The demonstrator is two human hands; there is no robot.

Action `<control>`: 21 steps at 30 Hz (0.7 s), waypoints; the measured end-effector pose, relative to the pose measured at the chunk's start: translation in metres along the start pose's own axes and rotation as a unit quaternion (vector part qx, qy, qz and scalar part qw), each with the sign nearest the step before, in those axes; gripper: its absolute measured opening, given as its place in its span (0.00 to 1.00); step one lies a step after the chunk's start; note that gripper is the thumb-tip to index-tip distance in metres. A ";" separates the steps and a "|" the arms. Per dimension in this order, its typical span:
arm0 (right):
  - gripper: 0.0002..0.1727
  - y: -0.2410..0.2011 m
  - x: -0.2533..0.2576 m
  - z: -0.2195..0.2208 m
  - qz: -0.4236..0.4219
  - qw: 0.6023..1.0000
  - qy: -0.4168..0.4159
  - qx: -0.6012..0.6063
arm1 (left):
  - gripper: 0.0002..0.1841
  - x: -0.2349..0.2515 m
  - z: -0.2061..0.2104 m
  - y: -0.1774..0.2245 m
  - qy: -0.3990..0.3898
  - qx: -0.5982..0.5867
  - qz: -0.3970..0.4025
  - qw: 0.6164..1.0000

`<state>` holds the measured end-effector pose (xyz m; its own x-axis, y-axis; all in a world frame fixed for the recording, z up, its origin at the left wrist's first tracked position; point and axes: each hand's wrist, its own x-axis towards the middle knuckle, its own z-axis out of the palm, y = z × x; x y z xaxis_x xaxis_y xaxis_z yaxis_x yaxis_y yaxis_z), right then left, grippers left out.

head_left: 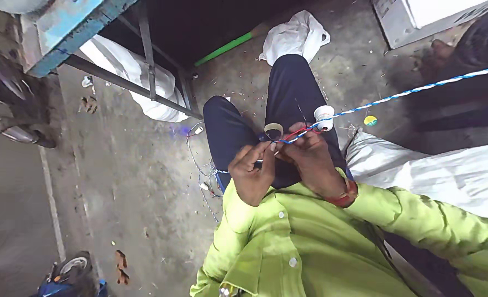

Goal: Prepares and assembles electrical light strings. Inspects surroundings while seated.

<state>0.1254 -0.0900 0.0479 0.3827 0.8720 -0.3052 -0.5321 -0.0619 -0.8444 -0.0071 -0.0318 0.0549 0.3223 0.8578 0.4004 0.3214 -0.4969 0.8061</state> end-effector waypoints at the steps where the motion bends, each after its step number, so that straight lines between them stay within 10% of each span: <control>1: 0.26 0.001 0.001 -0.002 -0.021 0.999 -0.009 -0.033 | 0.06 -0.001 0.001 0.001 0.004 0.023 0.017 1.000; 9: 0.12 0.002 0.007 -0.010 -0.142 0.971 -0.048 -0.185 | 0.06 0.009 -0.006 0.010 0.019 0.082 0.056 0.995; 16: 0.28 -0.007 0.008 -0.016 0.090 0.991 -0.070 0.072 | 0.07 0.015 -0.020 0.000 -0.073 -0.009 -0.066 0.995; 21: 0.28 -0.012 0.009 -0.021 0.060 0.991 -0.106 -0.062 | 0.08 0.019 -0.028 -0.006 -0.143 -0.189 -0.210 0.949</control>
<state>0.1515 -0.0915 0.0455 0.1478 0.9361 -0.3191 -0.4621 -0.2199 -0.8591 -0.0276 -0.0089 0.0697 0.4821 0.8724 -0.0810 0.1502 0.0088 0.9886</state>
